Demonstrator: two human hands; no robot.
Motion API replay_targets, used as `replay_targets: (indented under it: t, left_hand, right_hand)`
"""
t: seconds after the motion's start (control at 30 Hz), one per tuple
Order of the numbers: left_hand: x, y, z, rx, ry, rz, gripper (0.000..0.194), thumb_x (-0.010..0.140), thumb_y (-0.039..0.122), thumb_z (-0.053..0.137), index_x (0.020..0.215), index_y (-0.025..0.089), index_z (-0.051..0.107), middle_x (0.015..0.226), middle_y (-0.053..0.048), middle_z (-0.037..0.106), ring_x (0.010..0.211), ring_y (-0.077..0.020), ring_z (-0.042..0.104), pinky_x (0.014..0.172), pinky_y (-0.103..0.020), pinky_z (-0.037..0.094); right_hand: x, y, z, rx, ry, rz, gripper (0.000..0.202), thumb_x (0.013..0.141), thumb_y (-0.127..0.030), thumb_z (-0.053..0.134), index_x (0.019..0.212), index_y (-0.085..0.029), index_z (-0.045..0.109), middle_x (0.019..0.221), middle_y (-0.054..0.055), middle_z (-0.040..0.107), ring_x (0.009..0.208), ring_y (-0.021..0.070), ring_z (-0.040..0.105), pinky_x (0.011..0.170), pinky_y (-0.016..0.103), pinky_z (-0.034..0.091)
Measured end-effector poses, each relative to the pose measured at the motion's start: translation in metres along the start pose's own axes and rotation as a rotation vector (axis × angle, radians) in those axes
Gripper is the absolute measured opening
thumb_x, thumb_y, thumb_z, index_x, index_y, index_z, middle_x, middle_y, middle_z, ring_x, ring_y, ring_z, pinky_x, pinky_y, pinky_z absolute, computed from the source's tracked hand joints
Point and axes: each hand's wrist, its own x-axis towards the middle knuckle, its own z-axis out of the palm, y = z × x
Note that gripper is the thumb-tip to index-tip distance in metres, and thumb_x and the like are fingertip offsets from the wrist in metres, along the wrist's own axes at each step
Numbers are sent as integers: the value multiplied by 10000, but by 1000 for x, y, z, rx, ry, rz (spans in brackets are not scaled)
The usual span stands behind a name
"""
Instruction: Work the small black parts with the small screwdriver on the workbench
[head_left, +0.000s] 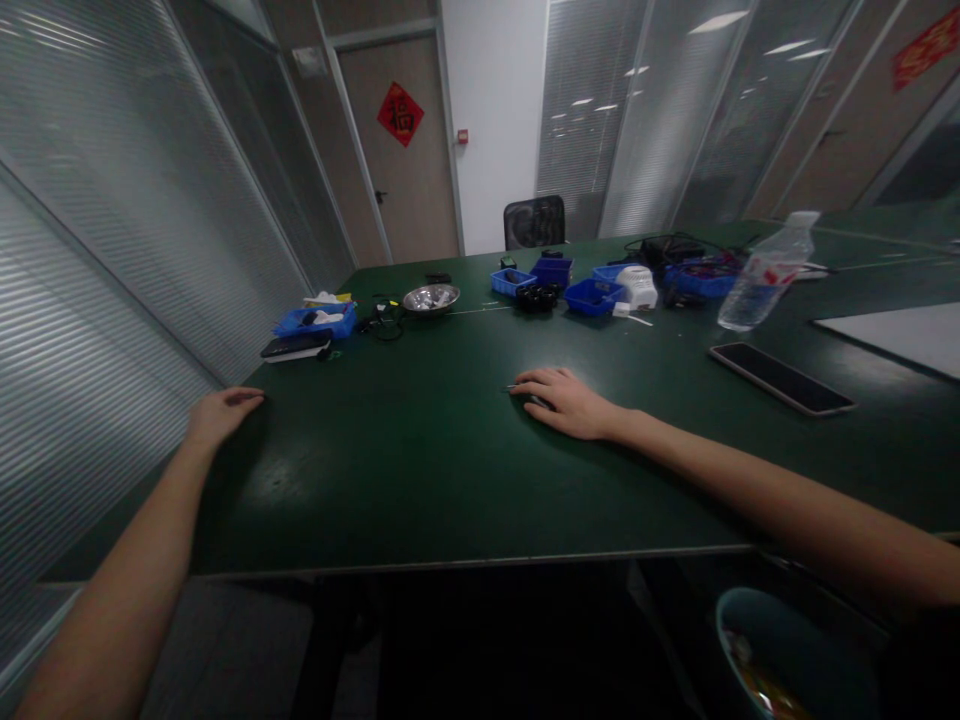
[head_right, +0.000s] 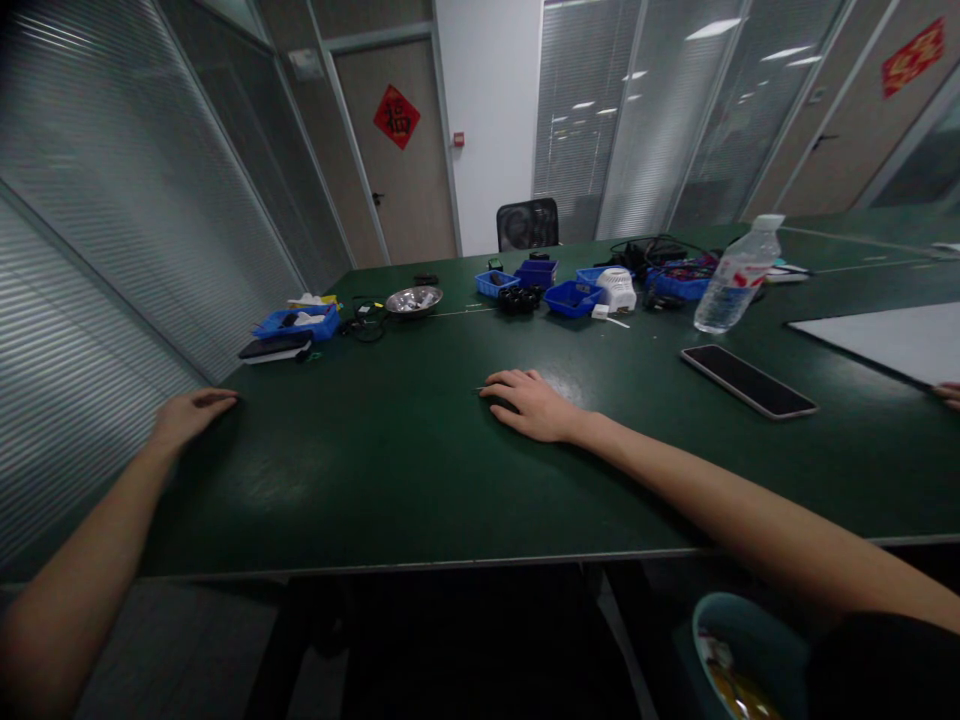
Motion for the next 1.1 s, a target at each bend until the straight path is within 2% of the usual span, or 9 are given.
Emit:
replay_targets:
  t: [0.23, 0.43, 0.57, 0.77, 0.97, 1.1]
  left_hand:
    - [-10, 17, -8, -15, 26, -74, 448, 1034, 491, 633, 1288, 168, 814, 1275, -131, 788, 1106, -311, 716, 1012, -408, 534]
    - [-7, 16, -6, -14, 0, -110, 469, 1053, 482, 613, 1339, 155, 789, 1359, -141, 754, 1196, -328, 684, 1082, -420, 496]
    - [-6, 13, -5, -37, 10, -70, 440, 1039, 444, 611, 1302, 143, 795, 1319, -153, 767, 1157, -324, 692, 1053, -412, 509]
    - [-6, 15, -6, 26, 7, -66, 418, 1054, 380, 554, 1306, 158, 801, 1184, -136, 797, 990, -281, 701, 961, -381, 532]
    - [-6, 16, -5, 15, 7, -38, 435, 1041, 411, 605, 1309, 119, 785, 1231, -150, 790, 1028, -271, 699, 951, -347, 524]
    - [-5, 16, -5, 7, 7, -48, 480, 1042, 457, 585, 1296, 105, 789, 1182, -165, 796, 1031, -299, 706, 955, -377, 538]
  right_hand:
    - [0, -1, 0, 6, 8, 4, 461, 1112, -454, 464, 1499, -281, 646, 1544, 136, 614, 1396, 353, 573, 1129, 587, 429]
    - [0, -3, -2, 3, 3, 4, 465, 1117, -456, 453, 1508, -288, 641, 1541, 138, 612, 1395, 353, 576, 1125, 588, 432]
    - [0, -3, -3, 12, 1, 9, 473, 1109, -460, 464, 1515, -292, 639, 1551, 135, 606, 1400, 363, 567, 1133, 597, 427]
    - [0, -1, -1, 13, -1, 5, 465, 1108, -458, 472, 1504, -287, 646, 1546, 132, 606, 1403, 362, 567, 1140, 595, 422]
    - [0, 1, 0, 12, 6, 2, 465, 1105, -452, 484, 1505, -279, 645, 1546, 137, 604, 1403, 362, 566, 1131, 590, 427]
    - [0, 0, 0, 17, 13, 5, 460, 1103, -454, 488, 1502, -291, 649, 1551, 130, 605, 1397, 365, 568, 1126, 590, 433]
